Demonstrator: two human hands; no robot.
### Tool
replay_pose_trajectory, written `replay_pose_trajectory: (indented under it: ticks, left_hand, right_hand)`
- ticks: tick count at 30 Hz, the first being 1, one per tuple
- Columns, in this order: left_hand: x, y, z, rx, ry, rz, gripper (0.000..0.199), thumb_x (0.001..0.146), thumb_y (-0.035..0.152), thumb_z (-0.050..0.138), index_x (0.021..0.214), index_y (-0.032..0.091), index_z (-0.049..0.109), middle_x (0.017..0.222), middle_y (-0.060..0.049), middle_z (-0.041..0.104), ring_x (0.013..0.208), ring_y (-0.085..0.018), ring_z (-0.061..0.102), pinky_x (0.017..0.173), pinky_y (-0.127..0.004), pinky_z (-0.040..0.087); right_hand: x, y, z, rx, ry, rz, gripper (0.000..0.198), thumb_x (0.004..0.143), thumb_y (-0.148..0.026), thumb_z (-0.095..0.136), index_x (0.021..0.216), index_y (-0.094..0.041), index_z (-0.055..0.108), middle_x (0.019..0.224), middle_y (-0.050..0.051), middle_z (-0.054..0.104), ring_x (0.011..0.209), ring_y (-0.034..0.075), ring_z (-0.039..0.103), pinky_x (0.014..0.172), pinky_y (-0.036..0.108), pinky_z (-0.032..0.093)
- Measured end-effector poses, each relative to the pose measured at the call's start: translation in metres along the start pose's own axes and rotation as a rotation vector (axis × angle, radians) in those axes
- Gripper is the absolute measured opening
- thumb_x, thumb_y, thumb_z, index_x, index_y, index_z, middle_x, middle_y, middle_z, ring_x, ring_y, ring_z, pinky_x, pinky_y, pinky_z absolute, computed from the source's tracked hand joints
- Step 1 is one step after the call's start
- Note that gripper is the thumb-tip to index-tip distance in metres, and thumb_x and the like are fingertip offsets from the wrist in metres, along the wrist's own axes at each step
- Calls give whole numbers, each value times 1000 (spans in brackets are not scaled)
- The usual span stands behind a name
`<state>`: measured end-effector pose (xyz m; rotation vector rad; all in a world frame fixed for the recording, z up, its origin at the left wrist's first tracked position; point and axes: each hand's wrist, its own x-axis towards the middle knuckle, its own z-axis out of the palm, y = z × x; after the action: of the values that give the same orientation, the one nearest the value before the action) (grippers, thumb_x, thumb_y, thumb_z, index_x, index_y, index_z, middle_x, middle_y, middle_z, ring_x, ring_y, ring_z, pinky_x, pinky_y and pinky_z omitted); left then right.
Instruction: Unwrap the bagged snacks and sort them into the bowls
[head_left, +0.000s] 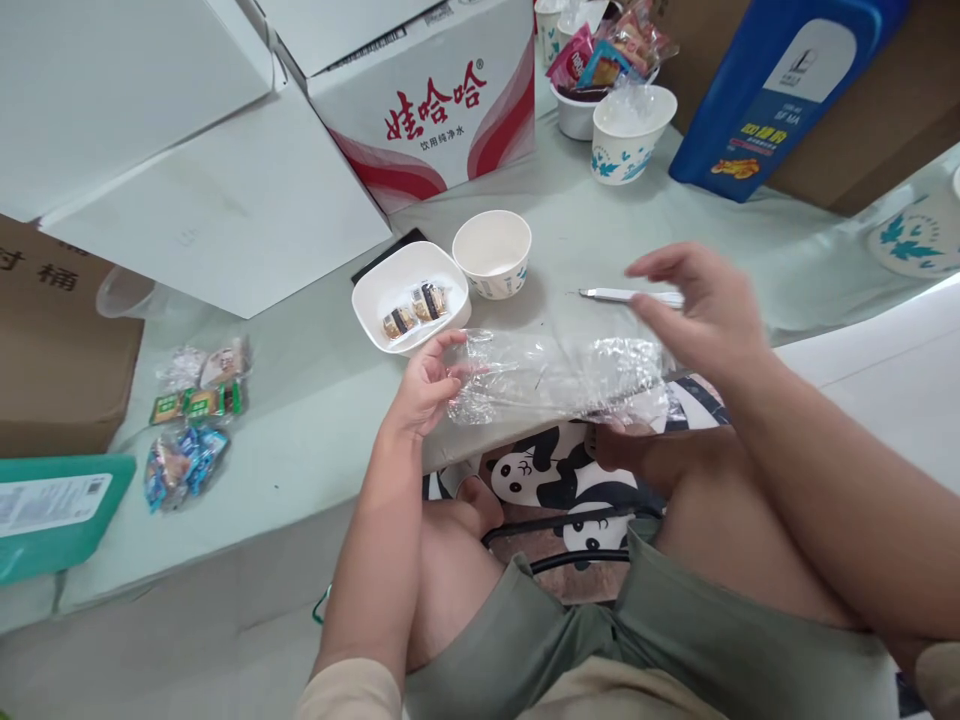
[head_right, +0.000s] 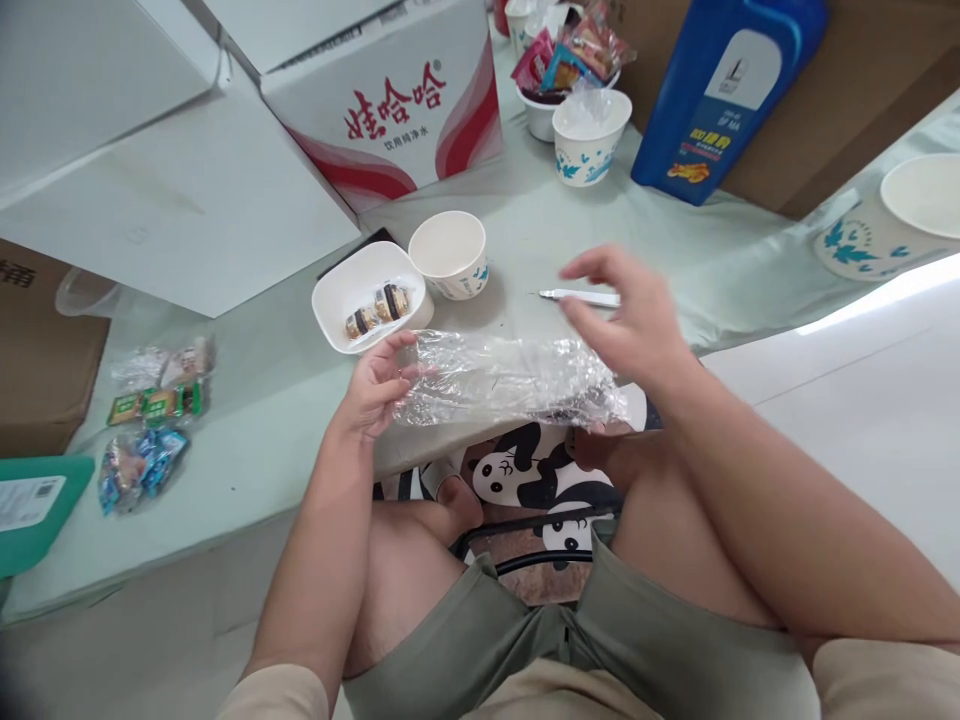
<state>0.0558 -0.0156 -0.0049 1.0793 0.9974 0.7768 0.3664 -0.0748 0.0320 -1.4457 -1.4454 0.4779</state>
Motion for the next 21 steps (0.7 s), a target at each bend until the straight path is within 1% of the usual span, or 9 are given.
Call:
replay_pose_trajectory:
  ticks: [3, 6, 8, 10, 12, 14, 17, 19, 21]
  left_hand:
    - [-2, 0, -4, 24, -103, -42, 56, 53, 13, 75, 108, 23, 68, 144, -10, 52, 80, -16, 70, 35, -14, 30]
    - [-4, -1, -7, 67, -228, -10, 51, 57, 15, 77, 107, 22, 72, 146, -11, 51, 74, -14, 70, 43, -18, 41]
    - [-6, -1, -9, 66, -245, 35, 51, 58, 16, 79, 108, 24, 71, 142, -11, 55, 75, -15, 70, 53, -23, 50]
    - [-9, 1, -9, 21, -172, 93, 58, 58, 19, 82, 114, 28, 68, 137, -9, 59, 81, -18, 71, 61, -27, 54]
    - [-11, 3, -8, -60, -60, 143, 68, 58, 27, 85, 122, 34, 63, 136, -6, 60, 94, -22, 70, 64, -27, 54]
    - [-12, 1, -2, -162, -1, 163, 72, 60, 43, 85, 127, 35, 59, 138, -6, 60, 110, -26, 67, 71, -28, 56]
    - [-9, -7, 15, -262, -53, 109, 79, 57, 58, 86, 125, 28, 59, 140, -9, 60, 129, -29, 59, 93, -34, 55]
    - [-5, -13, 28, -231, -102, 15, 75, 57, 52, 89, 120, 23, 61, 131, -11, 67, 122, -27, 64, 95, -35, 54]
    - [1, -18, 38, -128, -98, -72, 60, 62, 47, 88, 108, 19, 64, 105, -9, 76, 93, -21, 73, 79, -29, 56]
  right_hand:
    - [5, -14, 30, 136, -403, 64, 35, 78, -35, 72, 110, -24, 65, 121, 9, 70, 113, 27, 64, 105, 49, 48]
    - [3, -20, 59, 223, -726, 206, 59, 70, -39, 79, 124, -22, 62, 128, 12, 68, 105, 26, 68, 90, 43, 56]
    - [0, -20, 71, 182, -899, 294, 49, 68, -33, 80, 113, -20, 67, 106, 9, 75, 82, 22, 71, 71, 35, 57]
    - [-5, -20, 75, 162, -988, 345, 19, 71, -25, 74, 89, -20, 69, 77, 2, 73, 60, 16, 64, 56, 29, 51]
    - [-8, -21, 71, 230, -940, 397, 2, 76, -22, 67, 76, -21, 65, 66, -1, 69, 50, 12, 59, 50, 26, 46]
    - [-10, -24, 64, 342, -790, 461, 3, 79, -22, 65, 78, -21, 62, 68, -1, 70, 49, 11, 59, 49, 24, 46]
    - [-10, -27, 59, 456, -587, 510, 11, 82, -25, 67, 85, -21, 58, 73, 0, 72, 54, 12, 64, 52, 24, 49]
    - [-10, -28, 59, 485, -540, 514, 14, 84, -27, 68, 87, -22, 56, 76, 1, 74, 57, 13, 67, 54, 24, 50]
    - [-9, -27, 62, 454, -536, 517, 11, 88, -27, 65, 90, -22, 56, 74, 1, 73, 57, 12, 68, 55, 23, 51]
